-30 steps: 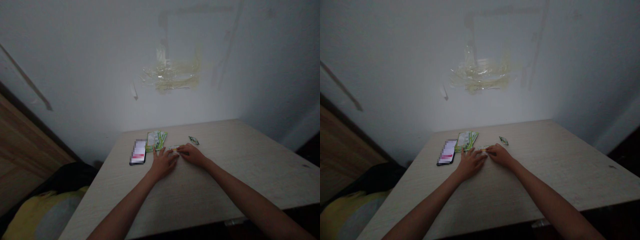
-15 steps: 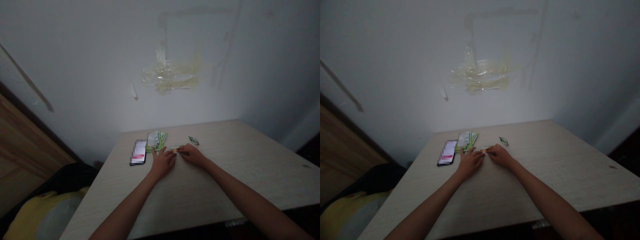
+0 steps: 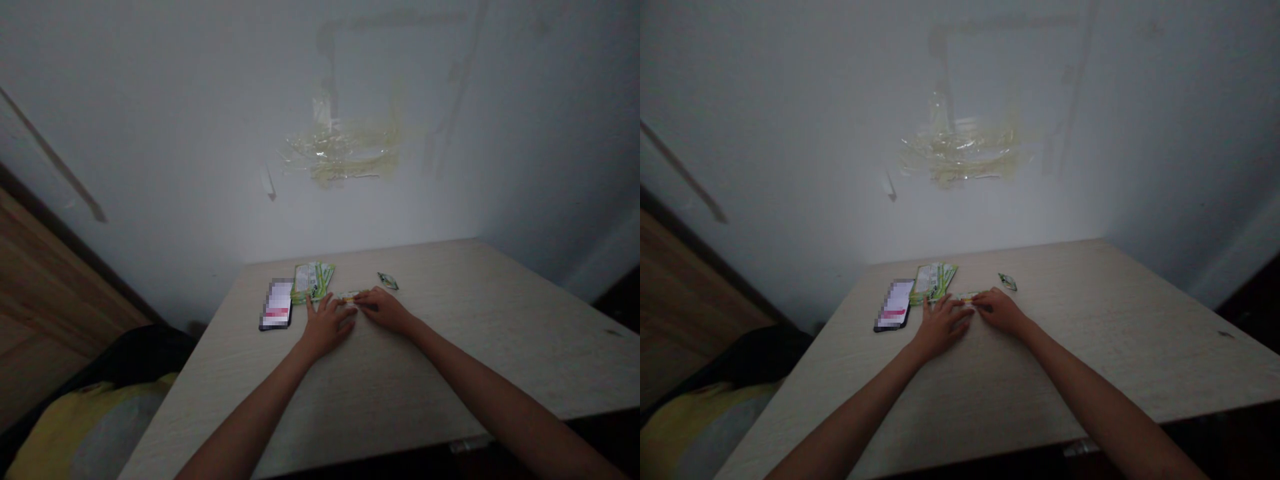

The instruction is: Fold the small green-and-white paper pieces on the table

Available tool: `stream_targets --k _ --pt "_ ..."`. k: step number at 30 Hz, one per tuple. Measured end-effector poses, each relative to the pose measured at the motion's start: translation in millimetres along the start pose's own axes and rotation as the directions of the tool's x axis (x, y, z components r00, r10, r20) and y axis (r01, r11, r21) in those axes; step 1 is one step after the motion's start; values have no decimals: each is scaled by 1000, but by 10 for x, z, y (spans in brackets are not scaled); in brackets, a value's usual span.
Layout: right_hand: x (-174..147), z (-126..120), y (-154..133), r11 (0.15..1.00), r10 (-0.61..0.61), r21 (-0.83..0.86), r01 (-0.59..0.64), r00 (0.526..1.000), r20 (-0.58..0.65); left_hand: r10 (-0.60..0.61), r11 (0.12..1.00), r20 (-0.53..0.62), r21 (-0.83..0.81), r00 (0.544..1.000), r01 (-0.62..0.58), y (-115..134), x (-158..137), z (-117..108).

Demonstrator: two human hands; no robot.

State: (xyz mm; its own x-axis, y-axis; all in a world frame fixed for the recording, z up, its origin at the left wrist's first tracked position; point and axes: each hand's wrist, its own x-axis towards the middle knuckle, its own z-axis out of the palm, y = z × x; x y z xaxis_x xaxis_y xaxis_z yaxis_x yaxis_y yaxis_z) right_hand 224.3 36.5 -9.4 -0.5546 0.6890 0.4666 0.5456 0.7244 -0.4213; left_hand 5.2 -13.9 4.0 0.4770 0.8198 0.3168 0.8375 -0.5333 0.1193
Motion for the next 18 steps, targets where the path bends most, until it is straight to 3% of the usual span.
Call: stream_targets --k 18 --pt "-23 -57 -95 995 -29 -99 31 999 24 -26 1000 -41 7 999 27 -31 17 13"
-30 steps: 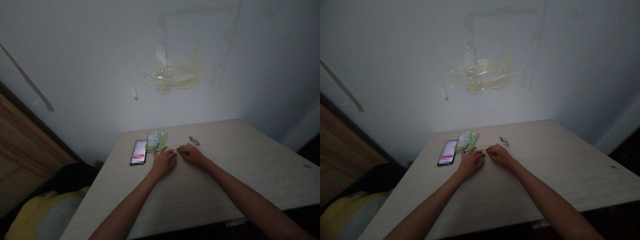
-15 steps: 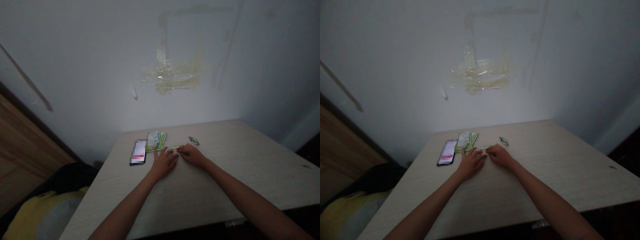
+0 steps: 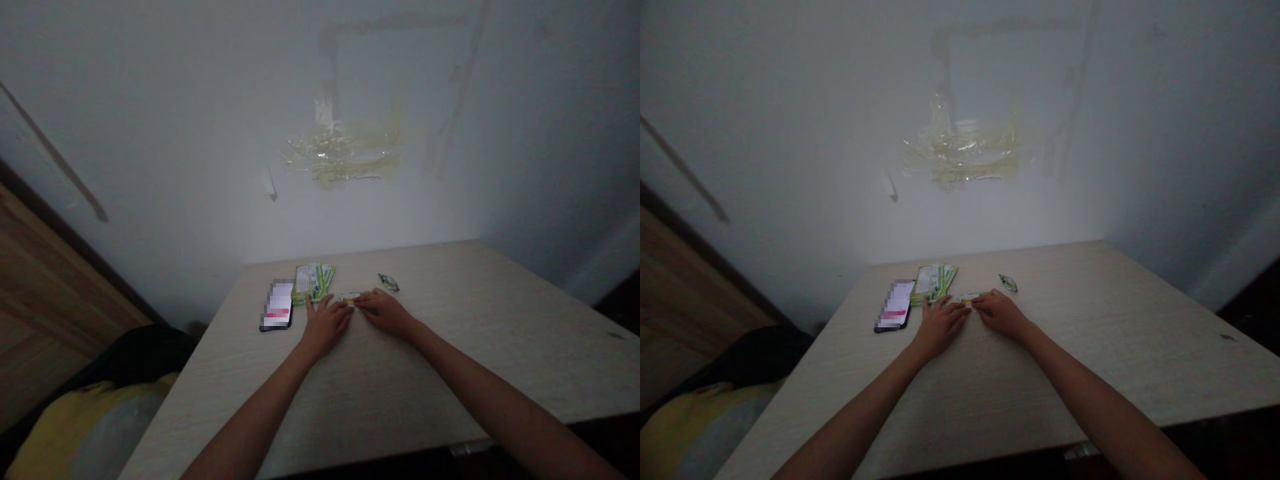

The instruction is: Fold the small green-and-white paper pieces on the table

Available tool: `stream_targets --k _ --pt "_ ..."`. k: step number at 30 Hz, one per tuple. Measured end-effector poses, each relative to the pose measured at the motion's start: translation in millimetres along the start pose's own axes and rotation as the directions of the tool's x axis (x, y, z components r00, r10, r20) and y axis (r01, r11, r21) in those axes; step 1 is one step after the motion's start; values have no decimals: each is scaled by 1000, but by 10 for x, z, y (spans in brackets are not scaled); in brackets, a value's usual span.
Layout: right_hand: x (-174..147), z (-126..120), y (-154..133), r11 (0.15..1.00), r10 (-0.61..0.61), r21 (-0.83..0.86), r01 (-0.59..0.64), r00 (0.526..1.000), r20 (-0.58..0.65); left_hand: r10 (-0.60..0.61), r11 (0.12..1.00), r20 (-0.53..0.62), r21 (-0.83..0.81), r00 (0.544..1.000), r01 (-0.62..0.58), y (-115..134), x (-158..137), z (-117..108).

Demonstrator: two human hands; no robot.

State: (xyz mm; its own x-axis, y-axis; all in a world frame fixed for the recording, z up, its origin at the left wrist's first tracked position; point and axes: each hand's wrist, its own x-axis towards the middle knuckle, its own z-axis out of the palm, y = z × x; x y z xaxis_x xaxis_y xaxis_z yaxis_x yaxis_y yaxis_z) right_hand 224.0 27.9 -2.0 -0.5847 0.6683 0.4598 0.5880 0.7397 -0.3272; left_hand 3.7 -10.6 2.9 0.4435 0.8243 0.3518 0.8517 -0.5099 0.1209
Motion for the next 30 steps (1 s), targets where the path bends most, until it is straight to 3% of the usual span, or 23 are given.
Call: stream_targets --k 11,30 --pt "-24 -3 15 1000 17 -17 -18 999 -41 5 1000 -4 -5 1000 -5 -25 -5 38" --pt "-14 -8 -24 999 -31 -36 32 999 20 -23 1000 9 -7 1000 23 -30 29 35"
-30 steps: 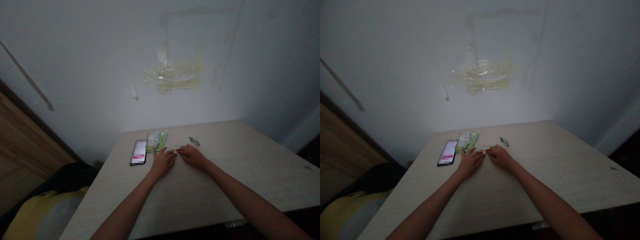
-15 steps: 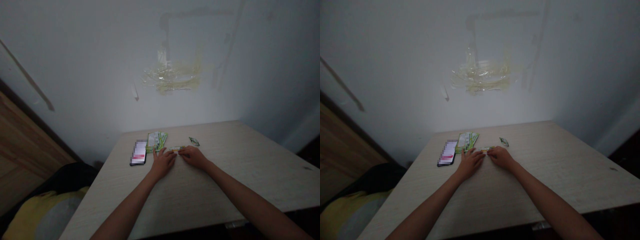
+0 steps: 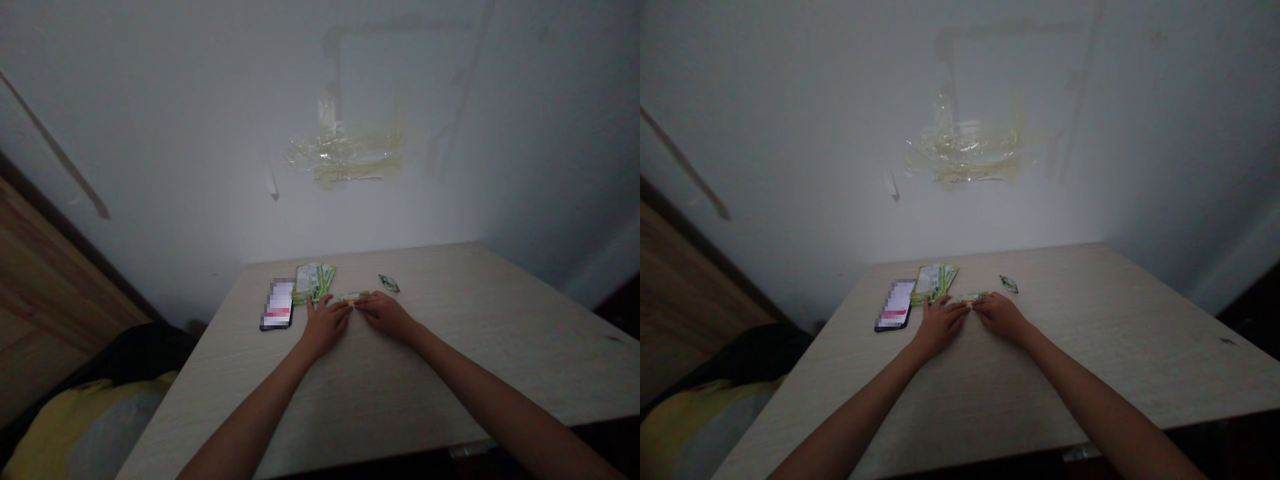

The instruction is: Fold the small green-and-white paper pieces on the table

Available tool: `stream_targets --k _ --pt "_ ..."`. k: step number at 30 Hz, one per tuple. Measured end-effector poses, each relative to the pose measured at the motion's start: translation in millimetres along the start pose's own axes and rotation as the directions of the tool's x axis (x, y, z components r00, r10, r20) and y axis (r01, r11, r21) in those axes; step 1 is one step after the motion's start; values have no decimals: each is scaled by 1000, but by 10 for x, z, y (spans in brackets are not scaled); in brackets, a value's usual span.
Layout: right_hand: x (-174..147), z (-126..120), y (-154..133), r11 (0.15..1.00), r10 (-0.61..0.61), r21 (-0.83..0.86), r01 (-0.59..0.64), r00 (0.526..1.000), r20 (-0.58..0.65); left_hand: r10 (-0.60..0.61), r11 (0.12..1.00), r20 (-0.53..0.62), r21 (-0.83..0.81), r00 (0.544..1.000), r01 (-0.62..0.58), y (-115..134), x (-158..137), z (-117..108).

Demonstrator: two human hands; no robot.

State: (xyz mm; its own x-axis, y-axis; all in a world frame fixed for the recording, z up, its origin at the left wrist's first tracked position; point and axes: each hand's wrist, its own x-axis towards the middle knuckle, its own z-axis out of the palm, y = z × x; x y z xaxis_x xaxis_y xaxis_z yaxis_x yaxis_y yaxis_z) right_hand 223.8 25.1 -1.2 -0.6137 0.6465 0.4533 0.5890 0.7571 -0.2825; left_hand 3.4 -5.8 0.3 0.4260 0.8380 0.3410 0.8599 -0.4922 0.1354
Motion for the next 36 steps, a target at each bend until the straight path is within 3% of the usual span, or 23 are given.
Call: stream_targets --k 22,36 --pt "-5 0 -12 999 17 -48 -14 999 45 -14 994 -95 108 995 24 7 -1 -99" --pt "2 -21 -35 999 27 -43 -25 999 46 -75 977 -149 186 986 103 60 -4 -123"
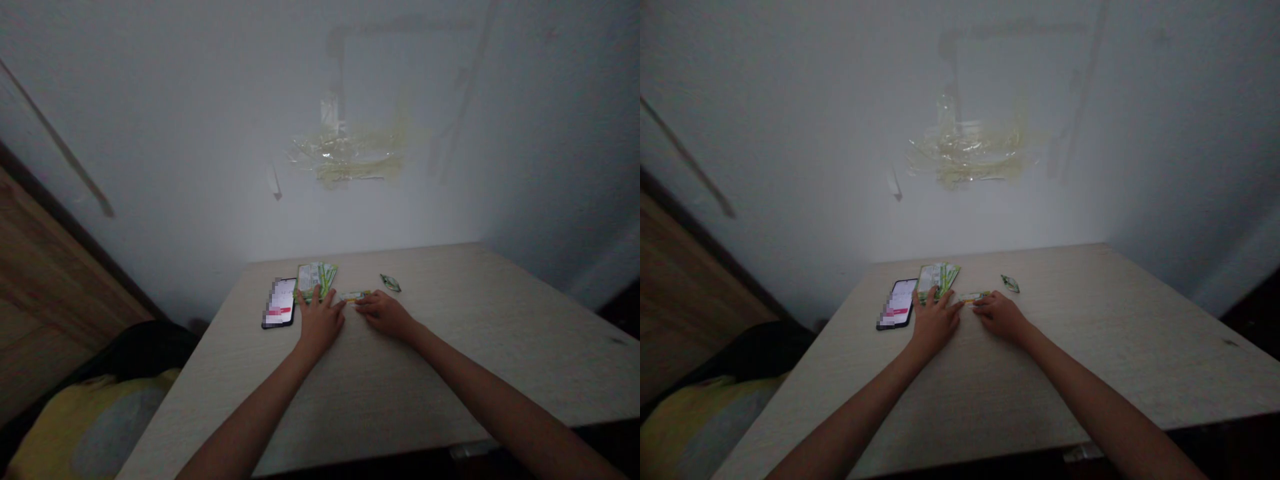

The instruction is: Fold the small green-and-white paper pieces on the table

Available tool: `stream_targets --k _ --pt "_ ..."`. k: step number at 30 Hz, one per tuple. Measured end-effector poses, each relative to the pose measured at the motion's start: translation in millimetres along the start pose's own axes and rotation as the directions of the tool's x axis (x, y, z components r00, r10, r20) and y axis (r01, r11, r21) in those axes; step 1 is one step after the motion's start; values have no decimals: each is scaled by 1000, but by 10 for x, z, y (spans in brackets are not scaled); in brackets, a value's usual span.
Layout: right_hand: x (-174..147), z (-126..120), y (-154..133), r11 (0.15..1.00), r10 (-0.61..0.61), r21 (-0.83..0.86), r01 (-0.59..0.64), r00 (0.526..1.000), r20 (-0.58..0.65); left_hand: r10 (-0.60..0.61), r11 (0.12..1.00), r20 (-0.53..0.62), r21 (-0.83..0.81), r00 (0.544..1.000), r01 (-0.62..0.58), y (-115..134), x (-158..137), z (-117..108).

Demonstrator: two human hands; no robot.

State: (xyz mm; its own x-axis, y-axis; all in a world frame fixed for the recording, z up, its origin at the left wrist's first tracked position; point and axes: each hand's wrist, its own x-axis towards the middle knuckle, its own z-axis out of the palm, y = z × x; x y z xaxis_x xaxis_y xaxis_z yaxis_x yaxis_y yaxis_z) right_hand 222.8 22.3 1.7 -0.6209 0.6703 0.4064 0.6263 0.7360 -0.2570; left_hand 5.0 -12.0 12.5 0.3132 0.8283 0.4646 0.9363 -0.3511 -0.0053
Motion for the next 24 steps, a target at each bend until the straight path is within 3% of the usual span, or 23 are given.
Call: stream_targets --k 6,21,24 --pt "-1 17 13 1000 -2 4 2 1000 -9 -54 998 -3 19 999 54 -11 2 10" --pt "-13 25 35 993 25 118 -19 999 -47 -55 998 -9 -26 998 55 -60 2 98" --pt "-10 28 40 991 26 135 -17 998 -58 -6 998 18 -70 1000 8 -64 3 111"
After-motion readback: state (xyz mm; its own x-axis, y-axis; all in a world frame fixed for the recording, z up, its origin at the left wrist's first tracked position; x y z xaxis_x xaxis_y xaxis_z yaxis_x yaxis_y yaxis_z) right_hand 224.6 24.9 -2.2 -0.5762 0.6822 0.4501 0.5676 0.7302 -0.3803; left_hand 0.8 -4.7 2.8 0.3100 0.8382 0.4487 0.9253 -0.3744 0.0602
